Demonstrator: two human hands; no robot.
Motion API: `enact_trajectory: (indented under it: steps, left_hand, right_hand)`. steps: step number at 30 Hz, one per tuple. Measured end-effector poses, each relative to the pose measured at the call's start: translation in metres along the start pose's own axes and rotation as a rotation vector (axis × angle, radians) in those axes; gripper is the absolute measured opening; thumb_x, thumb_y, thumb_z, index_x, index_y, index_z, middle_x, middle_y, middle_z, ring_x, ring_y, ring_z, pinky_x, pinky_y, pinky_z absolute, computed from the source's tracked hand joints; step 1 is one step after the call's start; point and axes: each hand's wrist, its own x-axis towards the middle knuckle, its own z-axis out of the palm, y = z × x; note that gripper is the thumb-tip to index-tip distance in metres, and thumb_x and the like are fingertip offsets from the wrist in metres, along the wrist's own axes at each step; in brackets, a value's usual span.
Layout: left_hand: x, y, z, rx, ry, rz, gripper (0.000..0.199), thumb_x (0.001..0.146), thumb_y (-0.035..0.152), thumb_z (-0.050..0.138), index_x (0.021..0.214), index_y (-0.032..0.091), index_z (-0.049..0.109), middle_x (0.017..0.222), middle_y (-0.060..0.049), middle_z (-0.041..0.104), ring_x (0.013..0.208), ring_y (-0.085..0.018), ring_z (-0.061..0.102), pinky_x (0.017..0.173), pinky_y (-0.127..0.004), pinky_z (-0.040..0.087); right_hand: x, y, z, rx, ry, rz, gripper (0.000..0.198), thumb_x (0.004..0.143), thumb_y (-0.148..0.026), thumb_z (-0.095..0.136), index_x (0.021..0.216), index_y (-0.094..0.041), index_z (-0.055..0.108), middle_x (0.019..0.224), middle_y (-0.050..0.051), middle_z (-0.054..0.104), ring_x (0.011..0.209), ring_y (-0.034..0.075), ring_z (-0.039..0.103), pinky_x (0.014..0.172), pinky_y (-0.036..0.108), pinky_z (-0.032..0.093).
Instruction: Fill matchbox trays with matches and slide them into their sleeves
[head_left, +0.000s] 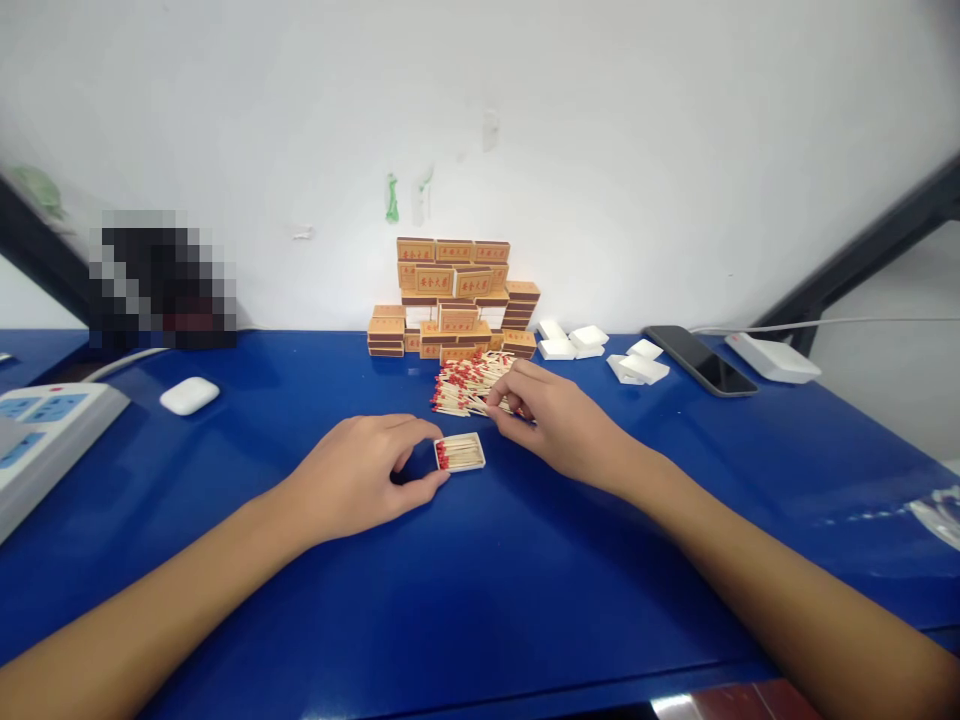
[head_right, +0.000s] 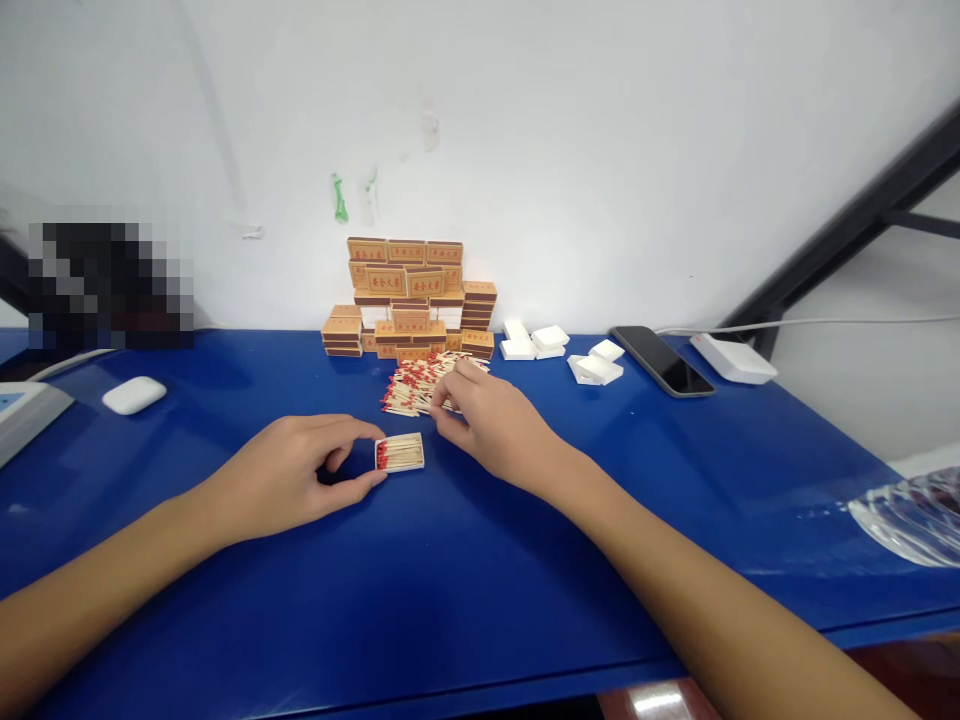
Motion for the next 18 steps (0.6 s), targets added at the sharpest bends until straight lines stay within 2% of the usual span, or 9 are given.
enact_trajectory:
  steps: [6,12,18]
  left_hand:
    - [0.000,-0.001,0.002,-0.007,0.021,0.011,0.028,0.094,0.040,0.066,0.114,0.022,0.073,0.068,0.005,0.054,0.058,-0.012,0.051,0.058,-0.026,0.035]
    - [-0.001,0.001,0.001,-0.015,0.013,0.016,0.026,0.095,0.040,0.065,0.112,0.022,0.073,0.069,0.005,0.056,0.058,-0.012,0.052,0.058,-0.026,0.036]
    - [-0.001,0.001,0.001,-0.008,0.006,0.018,0.027,0.095,0.040,0.065,0.114,0.022,0.073,0.071,0.004,0.058,0.060,-0.012,0.054,0.058,-0.025,0.037]
  right_hand:
    - [-0.008,-0.016,-0.008,0.113,-0.181,-0.043,0.004,0.094,-0.016,0.066,0.095,-0.019,0.064,0.092,0.001,0.059,0.077,0.014,0.055,0.069,0.026,0.041]
    - [-0.009,-0.024,0.001,0.052,-0.217,-0.052,0.007,0.094,-0.013,0.064,0.100,-0.017,0.065,0.097,0.004,0.061,0.075,0.014,0.055,0.067,0.027,0.041]
    - [-0.011,-0.027,0.000,0.030,-0.205,-0.081,0.012,0.101,-0.016,0.057,0.107,-0.016,0.067,0.104,0.006,0.062,0.077,0.014,0.058,0.069,0.028,0.043]
